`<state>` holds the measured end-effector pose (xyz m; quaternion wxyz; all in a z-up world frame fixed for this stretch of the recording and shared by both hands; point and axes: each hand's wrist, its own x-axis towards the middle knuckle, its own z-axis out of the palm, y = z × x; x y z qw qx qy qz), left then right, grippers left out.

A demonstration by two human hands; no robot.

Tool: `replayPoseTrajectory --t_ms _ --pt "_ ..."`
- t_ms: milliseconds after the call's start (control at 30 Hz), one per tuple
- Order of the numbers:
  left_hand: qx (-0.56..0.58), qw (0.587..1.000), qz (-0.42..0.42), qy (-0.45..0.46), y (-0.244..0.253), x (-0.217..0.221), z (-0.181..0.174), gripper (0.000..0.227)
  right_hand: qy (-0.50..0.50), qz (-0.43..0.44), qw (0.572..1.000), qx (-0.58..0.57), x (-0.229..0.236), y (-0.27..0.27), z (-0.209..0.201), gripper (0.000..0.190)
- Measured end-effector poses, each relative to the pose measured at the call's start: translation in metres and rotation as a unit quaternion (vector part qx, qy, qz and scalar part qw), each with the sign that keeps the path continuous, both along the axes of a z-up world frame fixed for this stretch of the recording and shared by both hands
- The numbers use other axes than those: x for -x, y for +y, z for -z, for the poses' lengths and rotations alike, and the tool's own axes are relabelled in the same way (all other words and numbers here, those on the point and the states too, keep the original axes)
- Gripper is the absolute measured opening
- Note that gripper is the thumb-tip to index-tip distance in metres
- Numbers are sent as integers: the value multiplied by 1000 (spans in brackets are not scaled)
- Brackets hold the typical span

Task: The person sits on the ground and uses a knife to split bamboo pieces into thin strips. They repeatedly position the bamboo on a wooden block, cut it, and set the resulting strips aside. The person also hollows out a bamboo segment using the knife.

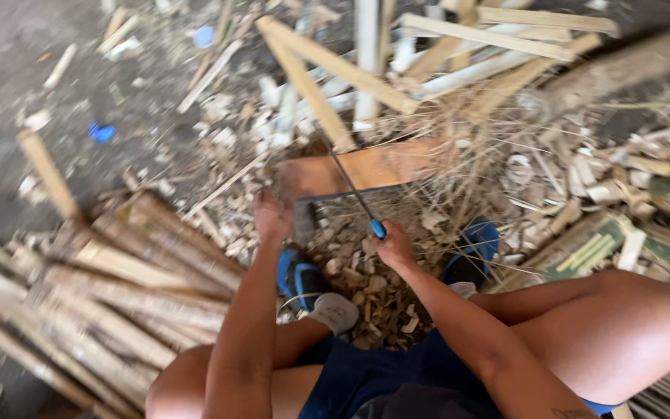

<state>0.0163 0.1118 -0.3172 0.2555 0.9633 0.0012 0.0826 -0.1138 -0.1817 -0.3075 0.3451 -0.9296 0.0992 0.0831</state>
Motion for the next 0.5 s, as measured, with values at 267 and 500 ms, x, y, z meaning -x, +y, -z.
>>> replayPoseTrajectory --t_ms 267,500 --pt "171 968 182 -24 -195 12 -57 15 -50 153 981 109 -30 -155 -40 20" --pt "230 917 315 -79 -330 -15 -123 15 -261 262 929 -31 -30 -220 -70 16"
